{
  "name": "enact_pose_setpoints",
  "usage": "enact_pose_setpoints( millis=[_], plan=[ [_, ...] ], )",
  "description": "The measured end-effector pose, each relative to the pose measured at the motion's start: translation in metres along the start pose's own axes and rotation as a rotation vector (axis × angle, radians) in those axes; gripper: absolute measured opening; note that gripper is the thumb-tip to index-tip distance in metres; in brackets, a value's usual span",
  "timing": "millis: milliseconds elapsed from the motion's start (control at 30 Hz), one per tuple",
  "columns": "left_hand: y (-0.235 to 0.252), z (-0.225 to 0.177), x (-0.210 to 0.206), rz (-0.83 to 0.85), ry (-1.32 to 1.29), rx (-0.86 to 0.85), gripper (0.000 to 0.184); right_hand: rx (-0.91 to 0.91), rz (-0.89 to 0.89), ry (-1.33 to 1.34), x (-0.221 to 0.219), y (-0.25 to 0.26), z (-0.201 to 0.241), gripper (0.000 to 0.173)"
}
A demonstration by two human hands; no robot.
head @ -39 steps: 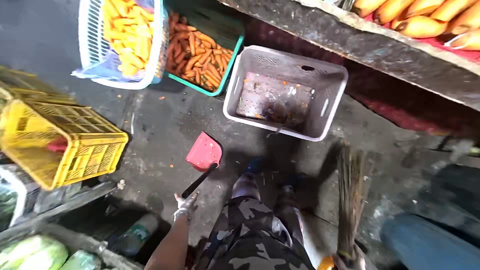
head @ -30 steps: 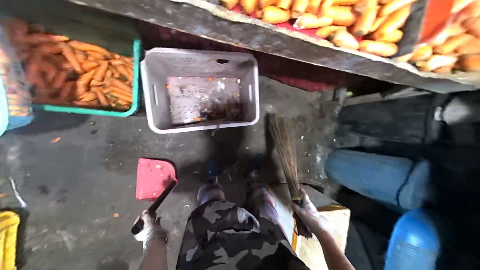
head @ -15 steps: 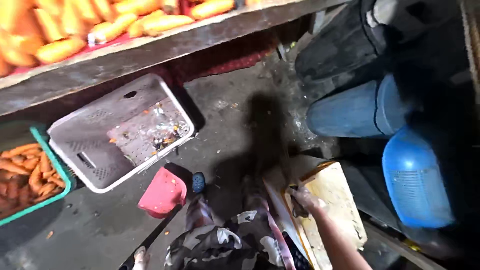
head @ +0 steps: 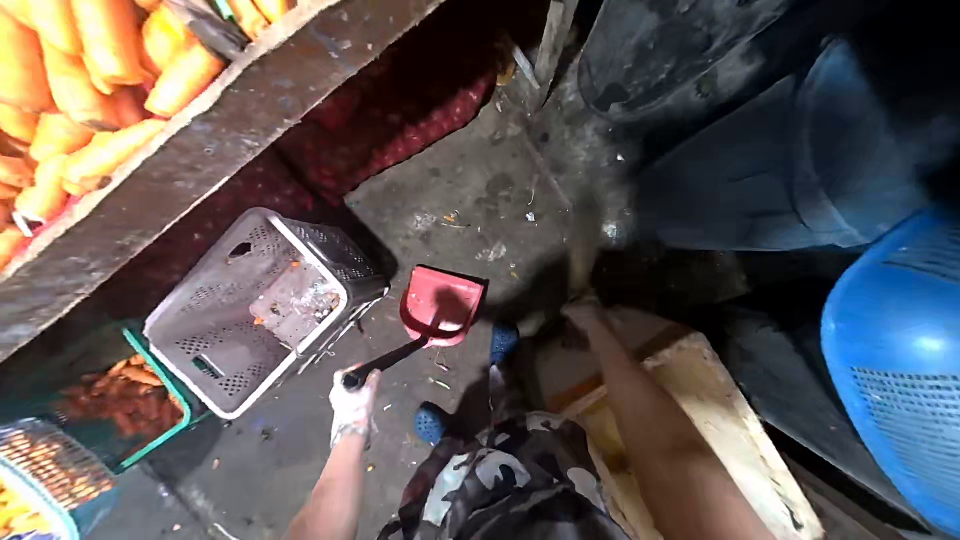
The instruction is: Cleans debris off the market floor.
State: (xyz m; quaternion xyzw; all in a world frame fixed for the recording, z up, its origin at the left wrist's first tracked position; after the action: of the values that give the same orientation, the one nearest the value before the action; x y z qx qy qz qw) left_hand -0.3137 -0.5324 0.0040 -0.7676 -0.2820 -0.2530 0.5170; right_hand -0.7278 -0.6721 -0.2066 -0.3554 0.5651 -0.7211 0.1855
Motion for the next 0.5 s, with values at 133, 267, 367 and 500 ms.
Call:
enact_pose_setpoints(
  millis=[133, 267, 367, 500],
  plan=[
    [0.032, -0.043, -0.041, 0.063, 0.137, 0.003, 0.044, 0.082, 0.302, -0.347, -0.064, -0.084, -0.007, 0.080],
    [0.054, -0.055, -0.064, 0.075, 0.095, 0.017, 0.048, 0.134, 0.326, -0.317, -0.014, -0.096, -0.032, 0.093],
    [0.051, -0.059, -0.062, -0.010, -0.034, 0.009, 0.047, 0.172, 0.117, -0.390, 0.054, -0.065, 0.012, 0.089],
    [0.056, -0.043, -0.064, -0.074, -0.100, 0.080, 0.045, 0.507, -0.659, -0.336, 0.094, 0.066, 0.059, 0.079]
  ],
)
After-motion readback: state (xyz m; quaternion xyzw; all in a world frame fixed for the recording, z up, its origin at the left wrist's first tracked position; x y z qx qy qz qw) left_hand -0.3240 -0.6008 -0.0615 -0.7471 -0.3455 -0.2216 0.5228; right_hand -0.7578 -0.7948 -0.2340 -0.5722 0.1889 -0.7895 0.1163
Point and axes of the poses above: each hand's wrist, its own y-axis towards the middle knuckle, its own x-axis out of the back of the hand, z = x × y, the point moved 10 cm from there along y, towards the middle knuckle, and after that the axes turned 1 degree about z, right-handed, at the moved point
